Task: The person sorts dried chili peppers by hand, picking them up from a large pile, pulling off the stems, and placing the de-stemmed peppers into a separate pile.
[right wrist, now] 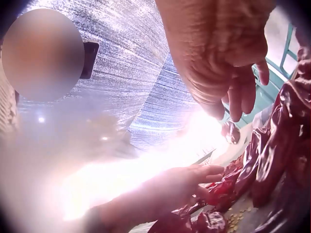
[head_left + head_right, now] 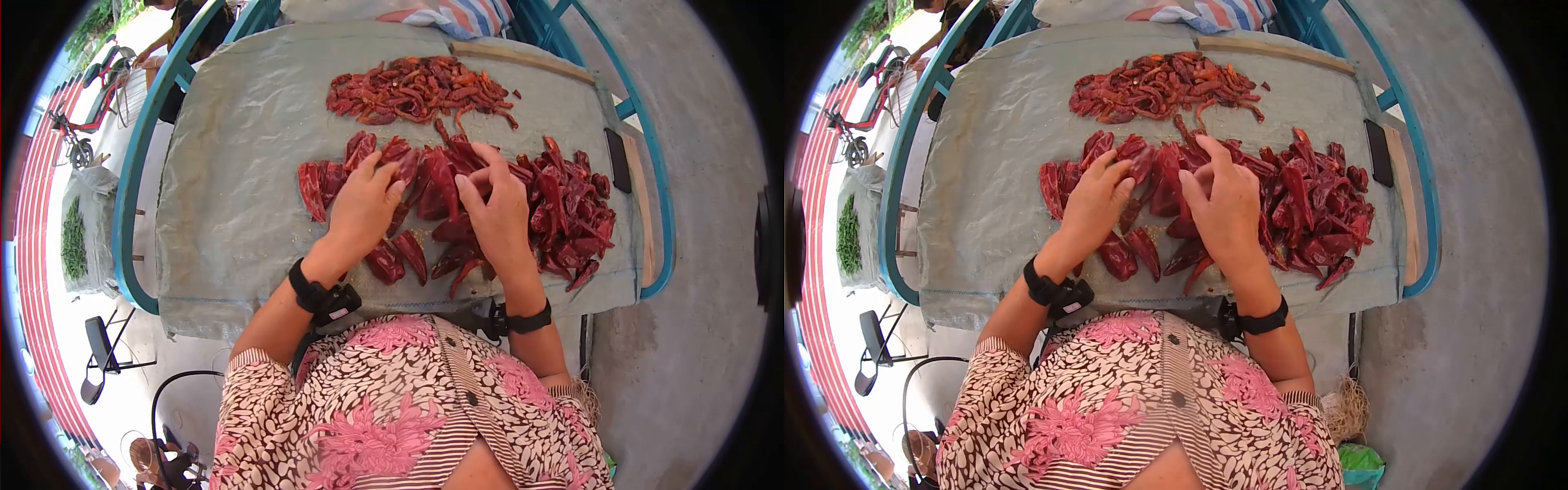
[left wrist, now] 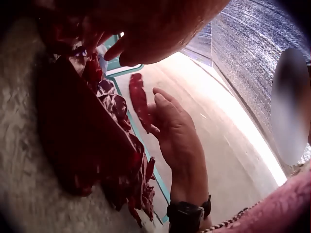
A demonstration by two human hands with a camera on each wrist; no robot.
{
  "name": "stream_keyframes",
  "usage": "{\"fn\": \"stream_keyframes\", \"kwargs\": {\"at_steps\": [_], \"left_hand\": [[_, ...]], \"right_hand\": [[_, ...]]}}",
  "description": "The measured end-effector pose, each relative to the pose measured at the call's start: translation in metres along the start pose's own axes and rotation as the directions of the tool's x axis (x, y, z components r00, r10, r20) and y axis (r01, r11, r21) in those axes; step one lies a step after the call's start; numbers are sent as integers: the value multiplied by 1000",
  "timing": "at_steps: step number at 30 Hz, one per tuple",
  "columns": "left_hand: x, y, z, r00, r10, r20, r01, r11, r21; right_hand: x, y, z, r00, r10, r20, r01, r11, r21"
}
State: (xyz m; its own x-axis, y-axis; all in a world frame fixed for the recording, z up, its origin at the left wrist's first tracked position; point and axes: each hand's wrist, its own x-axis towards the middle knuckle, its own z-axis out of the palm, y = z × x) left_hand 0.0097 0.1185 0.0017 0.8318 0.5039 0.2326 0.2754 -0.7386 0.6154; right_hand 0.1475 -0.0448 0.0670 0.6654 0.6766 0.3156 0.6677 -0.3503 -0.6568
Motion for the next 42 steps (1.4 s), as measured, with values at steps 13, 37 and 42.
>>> {"fn": "stream_keyframes", "kwargs": {"at_steps": [13, 37, 42], "left_hand": [[2, 10, -8, 1000, -21, 20, 23, 995, -96], [8, 14, -44, 958, -243, -155, 209, 956, -206], [-6, 38, -44, 985, -142, 98, 172, 864, -473]], "right_hand": [[-16, 10, 5, 993, -105, 59, 106, 994, -11], [-11, -6, 16, 991, -120, 51, 113, 986, 121], [-3, -2, 19, 943, -328, 60, 322, 942, 89]]}}
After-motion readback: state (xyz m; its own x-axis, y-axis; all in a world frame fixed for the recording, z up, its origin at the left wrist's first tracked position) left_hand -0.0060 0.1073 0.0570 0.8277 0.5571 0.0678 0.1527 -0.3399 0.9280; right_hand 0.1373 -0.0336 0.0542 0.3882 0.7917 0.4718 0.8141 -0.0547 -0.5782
